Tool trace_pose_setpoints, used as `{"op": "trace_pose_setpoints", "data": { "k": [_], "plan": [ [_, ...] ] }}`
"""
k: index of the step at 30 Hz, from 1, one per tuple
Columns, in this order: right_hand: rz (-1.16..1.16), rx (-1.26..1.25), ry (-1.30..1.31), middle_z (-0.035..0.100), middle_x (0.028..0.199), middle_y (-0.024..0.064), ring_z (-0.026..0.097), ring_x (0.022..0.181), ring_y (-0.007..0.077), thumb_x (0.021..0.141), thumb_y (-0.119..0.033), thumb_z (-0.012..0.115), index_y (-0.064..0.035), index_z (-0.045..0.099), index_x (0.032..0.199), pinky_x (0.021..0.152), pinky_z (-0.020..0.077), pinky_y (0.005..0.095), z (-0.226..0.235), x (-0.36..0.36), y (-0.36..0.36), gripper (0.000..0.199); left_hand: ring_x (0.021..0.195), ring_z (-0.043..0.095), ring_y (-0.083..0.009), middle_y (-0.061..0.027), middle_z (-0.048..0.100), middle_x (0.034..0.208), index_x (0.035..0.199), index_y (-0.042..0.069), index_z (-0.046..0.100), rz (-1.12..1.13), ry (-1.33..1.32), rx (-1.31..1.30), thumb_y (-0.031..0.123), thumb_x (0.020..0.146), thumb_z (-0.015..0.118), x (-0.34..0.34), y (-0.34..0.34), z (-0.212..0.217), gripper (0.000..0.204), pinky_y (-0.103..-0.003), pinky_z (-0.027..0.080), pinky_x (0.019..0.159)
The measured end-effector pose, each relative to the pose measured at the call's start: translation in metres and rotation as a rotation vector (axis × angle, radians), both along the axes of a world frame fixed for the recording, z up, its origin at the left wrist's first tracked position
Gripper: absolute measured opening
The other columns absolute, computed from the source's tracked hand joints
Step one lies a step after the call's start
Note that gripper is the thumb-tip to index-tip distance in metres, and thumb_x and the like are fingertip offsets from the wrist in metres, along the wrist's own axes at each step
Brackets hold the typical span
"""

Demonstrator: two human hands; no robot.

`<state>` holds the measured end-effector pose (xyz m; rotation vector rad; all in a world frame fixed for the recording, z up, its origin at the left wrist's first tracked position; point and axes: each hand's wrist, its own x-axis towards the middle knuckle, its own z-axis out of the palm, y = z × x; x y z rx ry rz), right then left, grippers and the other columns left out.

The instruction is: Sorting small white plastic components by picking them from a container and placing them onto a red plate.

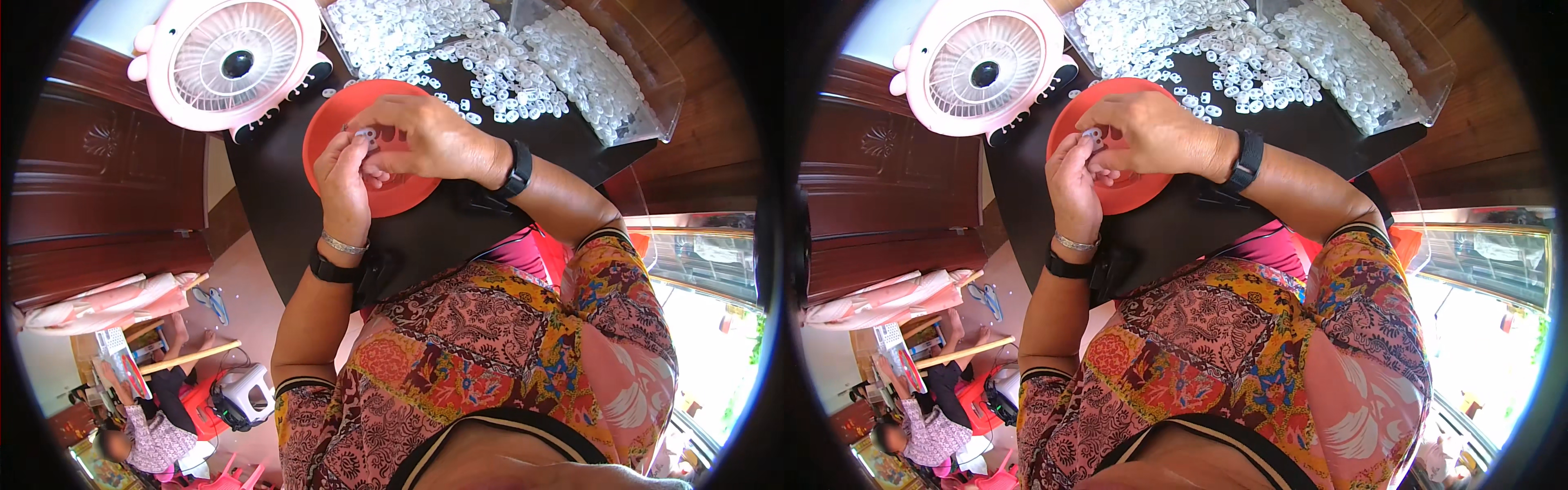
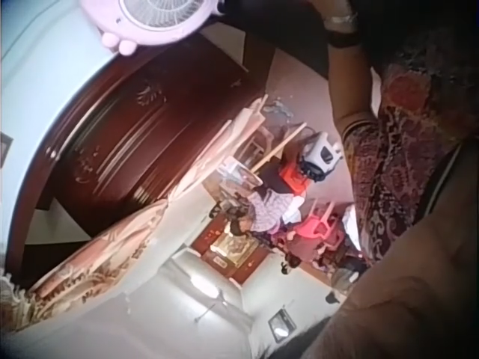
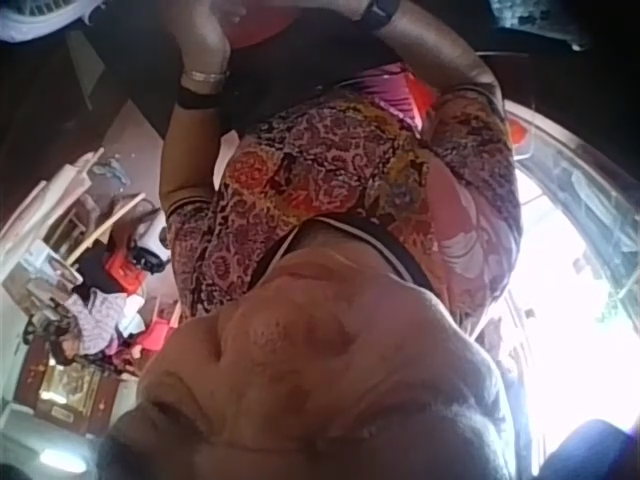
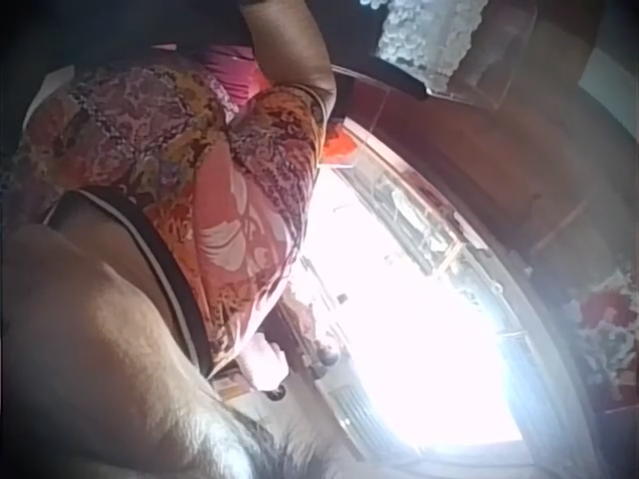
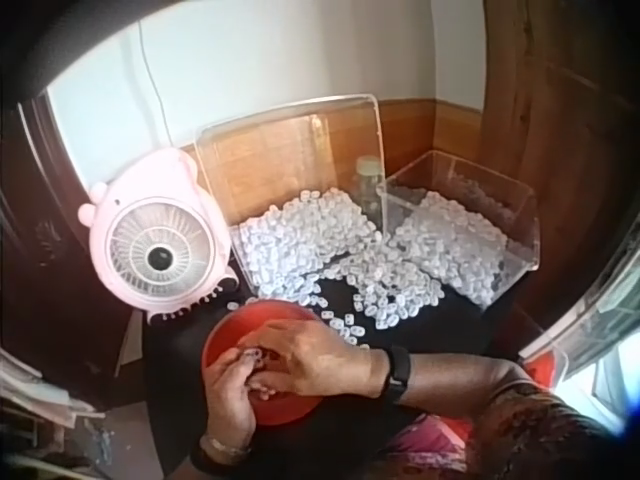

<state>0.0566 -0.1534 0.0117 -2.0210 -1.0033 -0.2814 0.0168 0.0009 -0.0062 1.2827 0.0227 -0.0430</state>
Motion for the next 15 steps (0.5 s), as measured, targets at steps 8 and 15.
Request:
{"op": "trace_pose_setpoints", "data": {
  "k": [8,15],
  "plan": [
    [-0.023,-0.042,-0.161,0.065,0.091,0.0104,0.064,0.085,0.0284,0.075,-0.016,0.07,-0.0038,0.062,0.102,0.075,0.0515,0.0359,-0.003,-0.0033,0.0015,0.031,0.06,0.06,-0.016,-0.0114,0.065,0.076,0.093,-0.003,0.059,0.017,-0.072,-0.001,0.021,0.093,0.043,-0.0011,0.0024,-0.0038,0.029,-0.024,0.044,0.055],
    [0.018,0.006,-0.071,0.065,0.084,0.0087,0.065,0.078,0.0271,0.076,-0.013,0.069,-0.004,0.062,0.098,0.068,0.0521,0.034,-0.0002,-0.0042,0.0009,0.024,0.055,0.056,-0.0135,-0.0085,0.062,0.071,0.088,-0.002,0.059,0.014,-0.08,0.038,0.02,0.092,0.045,-0.0038,0.0036,-0.0025,0.027,-0.023,0.043,0.052]
  ]
}}
